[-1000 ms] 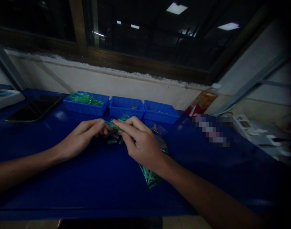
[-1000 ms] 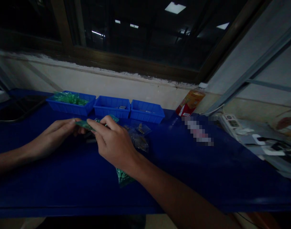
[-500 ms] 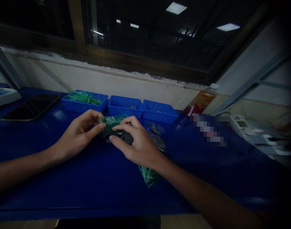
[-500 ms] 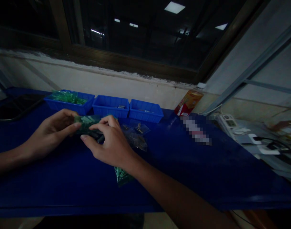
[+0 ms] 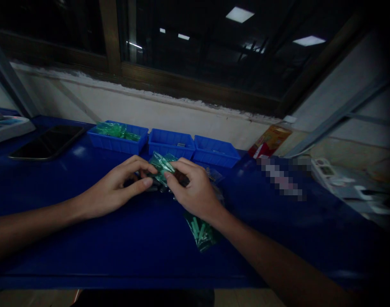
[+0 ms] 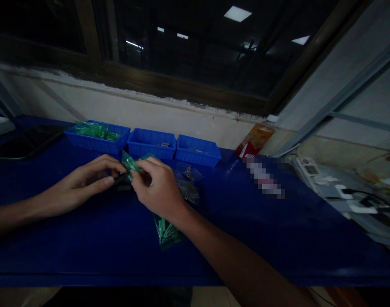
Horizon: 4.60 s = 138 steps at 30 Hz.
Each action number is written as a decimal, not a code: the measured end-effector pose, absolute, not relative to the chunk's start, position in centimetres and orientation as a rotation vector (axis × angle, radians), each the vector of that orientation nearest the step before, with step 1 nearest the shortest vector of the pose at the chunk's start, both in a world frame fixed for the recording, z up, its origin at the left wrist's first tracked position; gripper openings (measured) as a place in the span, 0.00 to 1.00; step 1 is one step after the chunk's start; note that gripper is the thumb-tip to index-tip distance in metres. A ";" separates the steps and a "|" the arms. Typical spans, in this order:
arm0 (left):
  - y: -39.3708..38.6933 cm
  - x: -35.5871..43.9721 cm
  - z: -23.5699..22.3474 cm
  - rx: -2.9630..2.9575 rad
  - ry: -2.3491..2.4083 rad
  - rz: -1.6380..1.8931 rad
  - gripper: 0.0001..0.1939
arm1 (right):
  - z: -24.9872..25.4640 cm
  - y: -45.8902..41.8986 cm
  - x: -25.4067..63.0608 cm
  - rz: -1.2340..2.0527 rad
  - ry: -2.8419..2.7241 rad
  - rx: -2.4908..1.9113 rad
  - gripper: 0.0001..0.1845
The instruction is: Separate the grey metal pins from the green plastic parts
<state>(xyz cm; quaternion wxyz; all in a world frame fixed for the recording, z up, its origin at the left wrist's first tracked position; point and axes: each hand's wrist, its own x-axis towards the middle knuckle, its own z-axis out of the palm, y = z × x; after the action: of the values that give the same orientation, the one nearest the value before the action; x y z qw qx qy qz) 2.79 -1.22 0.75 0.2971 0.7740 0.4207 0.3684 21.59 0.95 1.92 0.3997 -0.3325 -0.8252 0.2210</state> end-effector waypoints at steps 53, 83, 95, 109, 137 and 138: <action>-0.8 2.9 1.5 1.464 1.243 1.153 0.13 | 2.7 -0.1 21.9 0.106 -2.451 -0.716 0.15; -0.8 3.1 0.5 1.484 1.062 1.032 0.12 | 2.2 -0.4 21.6 0.200 -2.496 -0.857 0.23; -2.1 2.4 1.1 2.680 1.065 1.159 0.16 | 2.4 0.1 21.2 1.396 -1.798 -0.983 0.27; -1.8 3.0 1.2 1.835 1.076 0.923 0.16 | 2.5 0.6 22.0 0.243 -2.099 -0.811 0.11; -2.1 2.9 1.2 2.476 1.213 1.072 0.13 | 2.3 1.0 21.4 1.074 -1.856 -0.997 0.15; -2.0 3.0 1.2 2.410 1.213 1.050 0.13 | 2.3 1.0 21.5 0.938 -1.910 -1.004 0.15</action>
<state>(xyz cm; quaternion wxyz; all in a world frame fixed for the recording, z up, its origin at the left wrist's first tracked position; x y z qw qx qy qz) 2.95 -2.02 1.22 0.1231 0.8261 0.4158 0.3599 21.49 0.96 2.33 0.3843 -0.3940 -0.7494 0.3680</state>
